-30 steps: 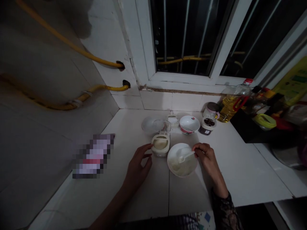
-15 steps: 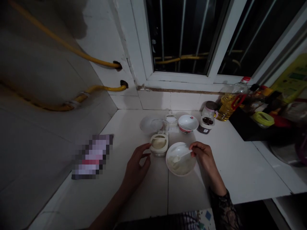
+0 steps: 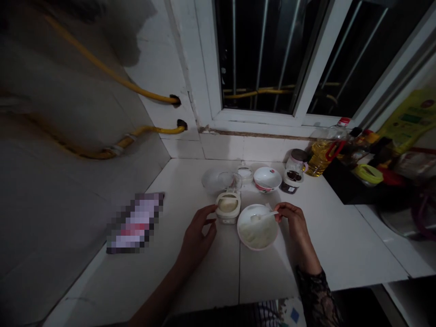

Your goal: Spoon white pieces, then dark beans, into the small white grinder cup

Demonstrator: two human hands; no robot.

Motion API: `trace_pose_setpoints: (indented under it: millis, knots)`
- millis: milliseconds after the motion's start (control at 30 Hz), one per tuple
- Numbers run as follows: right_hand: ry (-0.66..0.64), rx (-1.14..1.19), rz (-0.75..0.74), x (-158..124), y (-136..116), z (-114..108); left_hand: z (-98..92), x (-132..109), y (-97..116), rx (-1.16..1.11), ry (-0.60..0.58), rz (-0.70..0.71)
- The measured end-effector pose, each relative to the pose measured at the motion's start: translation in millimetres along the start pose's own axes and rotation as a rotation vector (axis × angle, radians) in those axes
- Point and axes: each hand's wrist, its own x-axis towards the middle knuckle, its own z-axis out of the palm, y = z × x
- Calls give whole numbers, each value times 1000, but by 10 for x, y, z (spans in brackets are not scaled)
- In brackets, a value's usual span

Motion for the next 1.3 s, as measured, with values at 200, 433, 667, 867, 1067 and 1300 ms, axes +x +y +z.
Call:
trace_pose_setpoints:
  millis: [200,433,667,867,1067,1300]
  knots:
    - [62,-1,-175,-17,-143,199,33,-10,-40,-25,15,7]
    - [-89,-561,-848,-94,-205,636,33,7,-43,-43,17,23]
    - [-9,-754,-1106,-160,-303,373,59,-1,-63,-40,26,17]
    - [-29,-978,-797,-159,-390,-95,42,9,-44,-47,22,29]
    - [-170,-972,-450,-201,-286,-6,41,11,-41,-48,29,50]
    - [-187,-742,-332,-141,-167,78,29,7,-33,-25,26,39]
